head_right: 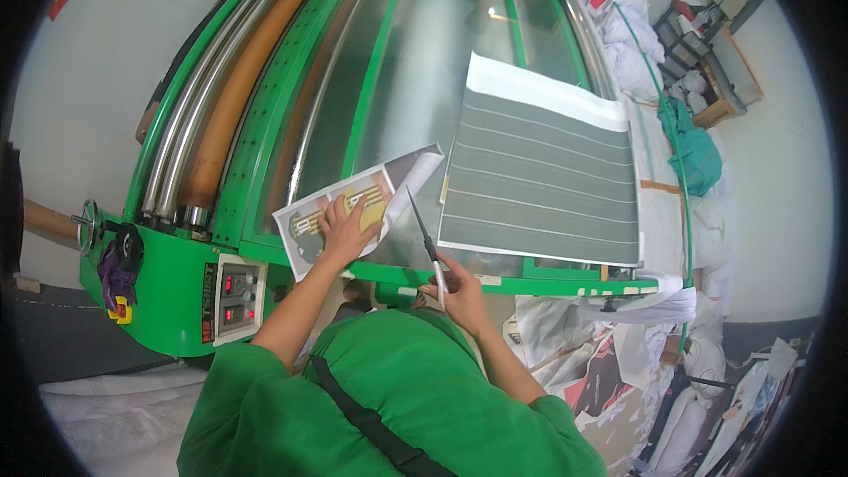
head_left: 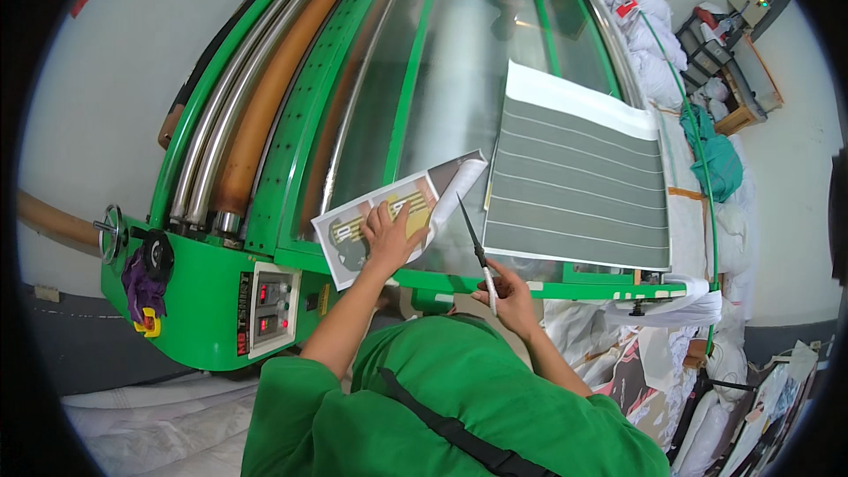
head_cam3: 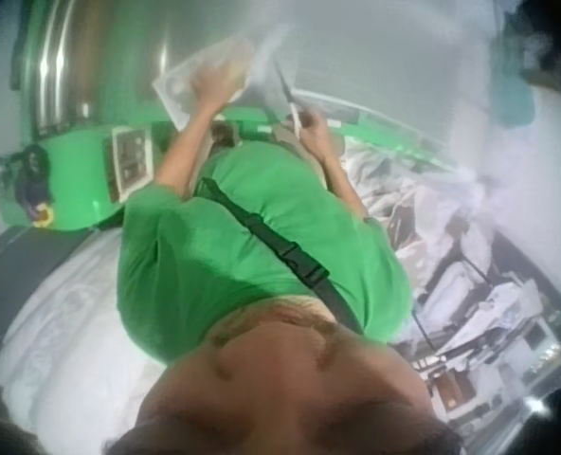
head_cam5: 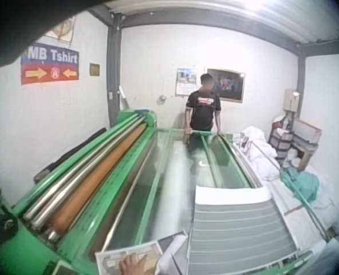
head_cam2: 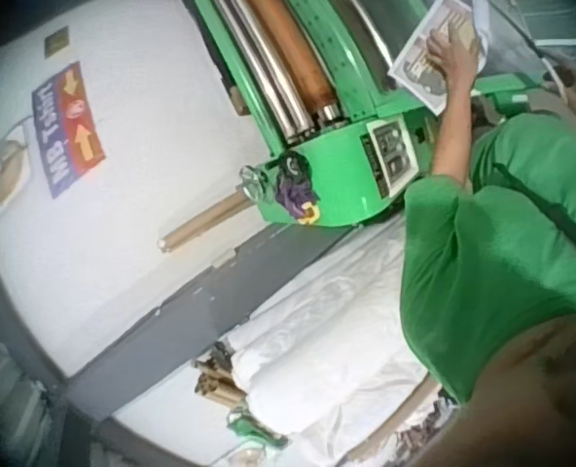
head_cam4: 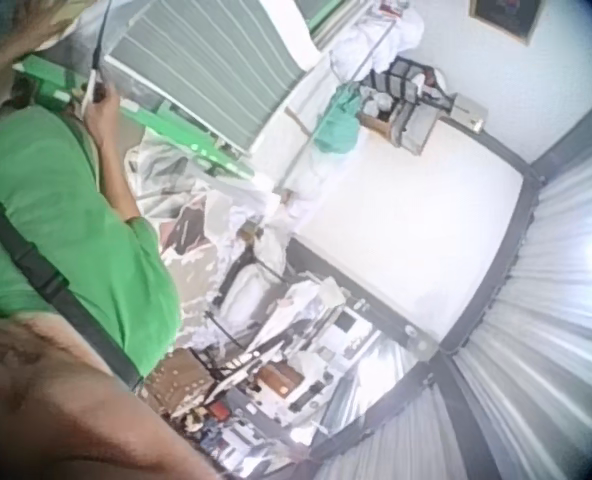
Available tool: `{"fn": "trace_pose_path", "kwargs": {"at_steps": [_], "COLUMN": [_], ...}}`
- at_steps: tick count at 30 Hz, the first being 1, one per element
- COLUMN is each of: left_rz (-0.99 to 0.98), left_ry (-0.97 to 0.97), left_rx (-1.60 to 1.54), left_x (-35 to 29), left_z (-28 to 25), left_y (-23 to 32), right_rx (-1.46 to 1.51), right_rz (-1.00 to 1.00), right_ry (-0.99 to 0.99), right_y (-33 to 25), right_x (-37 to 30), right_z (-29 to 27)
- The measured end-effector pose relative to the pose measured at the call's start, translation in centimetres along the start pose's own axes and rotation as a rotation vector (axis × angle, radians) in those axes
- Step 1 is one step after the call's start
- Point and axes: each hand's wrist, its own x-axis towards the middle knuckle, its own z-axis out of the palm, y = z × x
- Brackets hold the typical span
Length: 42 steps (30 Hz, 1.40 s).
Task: The person uses shears to trim a printed transfer sheet on a heat press platen, then places a white t-shirt on the platen and trims the fabric edges. The person handles the transfer sheet and t-shirt repeatedly, cutting and repositioning them.
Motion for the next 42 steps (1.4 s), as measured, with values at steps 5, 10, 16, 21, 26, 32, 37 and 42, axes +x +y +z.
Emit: {"fn": "trace_pose_path", "kwargs": {"at_steps": [5,10,16,21,26,32,37,42], "left_rz": [0.02,0.189,-0.021,-0.043,0.135,0.228,0.32,0.345], "left_ry": [0.082,-0.005,-0.115,-0.077,-0.063,-0.012,-0.179,-0.078], "left_rx": [0.019,-0.222,-0.001,0.052,-0.054,0.023,0.029,-0.144], "left_x": [0.2,2.0,1.9,1.2,0.0,-0.9,0.5,0.1], "left_z": [1.1,3.6,-0.1,1.1,2.9,2.8,2.4,2.1], "left_y": [0.5,-0.1,6.6,6.5,3.8,4.2,4.9,3.3], "right_rx": [-0.011,0.053,0.13,-0.006,0.067,0.128,0.262,0.279], "right_rz": [0.246,0.192,0.185,0.215,0.287,0.263,0.358,0.351], "right_ry": [-0.252,-0.2,-0.111,-0.15,-0.087,-0.119,-0.28,-0.149], "right_y": [-1.4,-1.7,-0.1,0.4,1.9,2.5,1.7,2.0], "right_x": [-1.6,-1.7,-2.1,-3.4,-5.2,-5.7,-4.0,-2.3], "right_z": [-1.5,-1.0,-1.9,-3.0,-3.9,-4.5,-3.5,-1.9]}}
